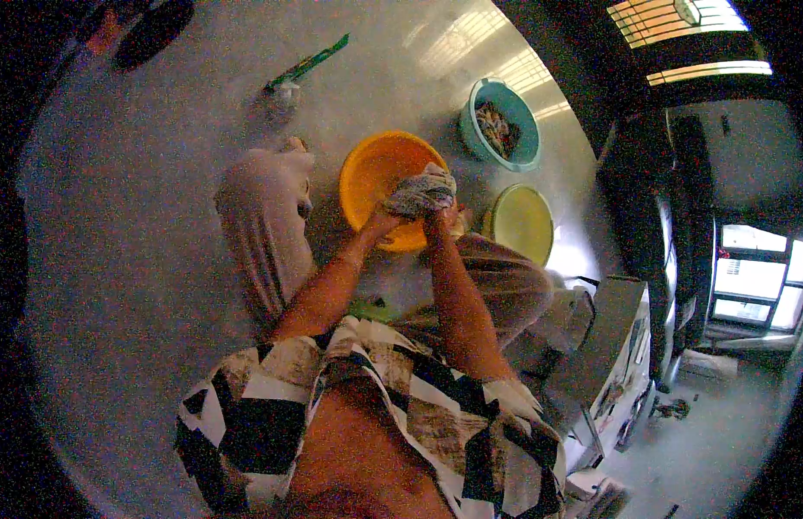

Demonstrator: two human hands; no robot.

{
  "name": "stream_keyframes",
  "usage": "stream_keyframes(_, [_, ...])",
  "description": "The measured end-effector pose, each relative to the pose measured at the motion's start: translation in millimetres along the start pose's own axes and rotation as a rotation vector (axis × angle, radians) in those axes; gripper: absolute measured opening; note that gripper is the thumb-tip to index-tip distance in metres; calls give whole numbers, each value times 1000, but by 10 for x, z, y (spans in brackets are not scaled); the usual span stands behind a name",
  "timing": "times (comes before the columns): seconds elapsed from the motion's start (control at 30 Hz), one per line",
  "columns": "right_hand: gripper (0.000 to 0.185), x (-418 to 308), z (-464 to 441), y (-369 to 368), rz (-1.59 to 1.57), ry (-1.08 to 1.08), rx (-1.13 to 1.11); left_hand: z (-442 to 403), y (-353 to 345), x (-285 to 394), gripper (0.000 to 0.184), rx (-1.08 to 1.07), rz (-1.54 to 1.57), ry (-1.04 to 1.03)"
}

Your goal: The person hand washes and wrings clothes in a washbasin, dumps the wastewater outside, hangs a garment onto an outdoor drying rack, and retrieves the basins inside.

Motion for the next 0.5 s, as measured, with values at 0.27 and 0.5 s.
stream_keyframes(0.27, [60,-177,29,-3,212,247,-68,312,-134,509,73,-118,43,86])
stream_keyframes(0.5, [41,-705,847,-858,1180,763,47,308,-417,626,61,-223,1106,304])
Point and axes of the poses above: each hand's wrist, its own z-axis away from the middle knuckle, its own y-axis out of the back of the hand, x = y × z, the point moved 7 cm from there along -z, towards the middle knuckle, and after that the axes turned 8 degrees about -y, right-handed, at the moved point
